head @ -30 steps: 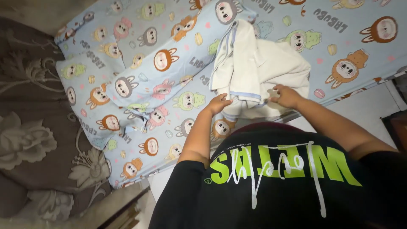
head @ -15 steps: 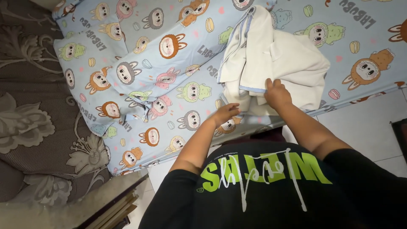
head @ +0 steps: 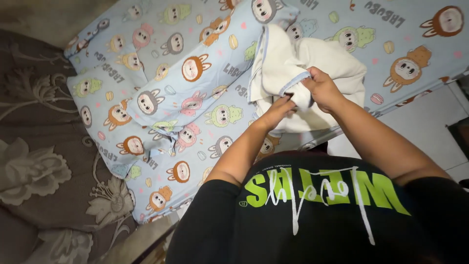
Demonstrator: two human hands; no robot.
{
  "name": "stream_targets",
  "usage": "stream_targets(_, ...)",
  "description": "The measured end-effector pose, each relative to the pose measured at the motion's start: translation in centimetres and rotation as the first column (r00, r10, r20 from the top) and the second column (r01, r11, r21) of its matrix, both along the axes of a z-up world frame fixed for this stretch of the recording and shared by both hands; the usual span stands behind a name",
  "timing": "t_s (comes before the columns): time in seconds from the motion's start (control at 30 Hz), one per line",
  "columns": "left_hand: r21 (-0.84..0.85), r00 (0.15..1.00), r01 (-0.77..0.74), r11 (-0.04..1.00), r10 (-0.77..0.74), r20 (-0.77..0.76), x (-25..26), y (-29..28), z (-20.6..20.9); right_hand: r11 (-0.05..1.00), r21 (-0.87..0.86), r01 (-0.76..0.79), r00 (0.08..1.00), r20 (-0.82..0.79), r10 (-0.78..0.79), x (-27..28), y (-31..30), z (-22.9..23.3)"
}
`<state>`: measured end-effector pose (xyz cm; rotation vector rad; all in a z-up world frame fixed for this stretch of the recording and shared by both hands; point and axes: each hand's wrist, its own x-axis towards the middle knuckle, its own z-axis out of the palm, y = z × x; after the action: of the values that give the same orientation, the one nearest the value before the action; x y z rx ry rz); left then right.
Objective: Cleaning a bed by beating the sheet and pillow with a broom to remove dust, followed by folding a towel.
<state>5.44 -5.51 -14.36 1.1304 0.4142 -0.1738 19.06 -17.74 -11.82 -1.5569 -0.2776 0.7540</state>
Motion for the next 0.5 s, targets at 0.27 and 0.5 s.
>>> stream_targets(0.27, 0.193, 0.866, -0.109, 0.975, -0.003, 0.5, 5.8, 3.2, 6.4, 0.975, -0.182, -0.13, 0.879, 0.433, 0.198, 1.0, -2.6, 9.8)
stream_targets(0.5, 0.636, 0.954, -0.222, 0.739, 0.028, 0.3, 9.2, 9.2, 14.7, 0.976, -0.21, 0.061, 0.896, 0.442, 0.04, 7.0, -3.6, 17.5)
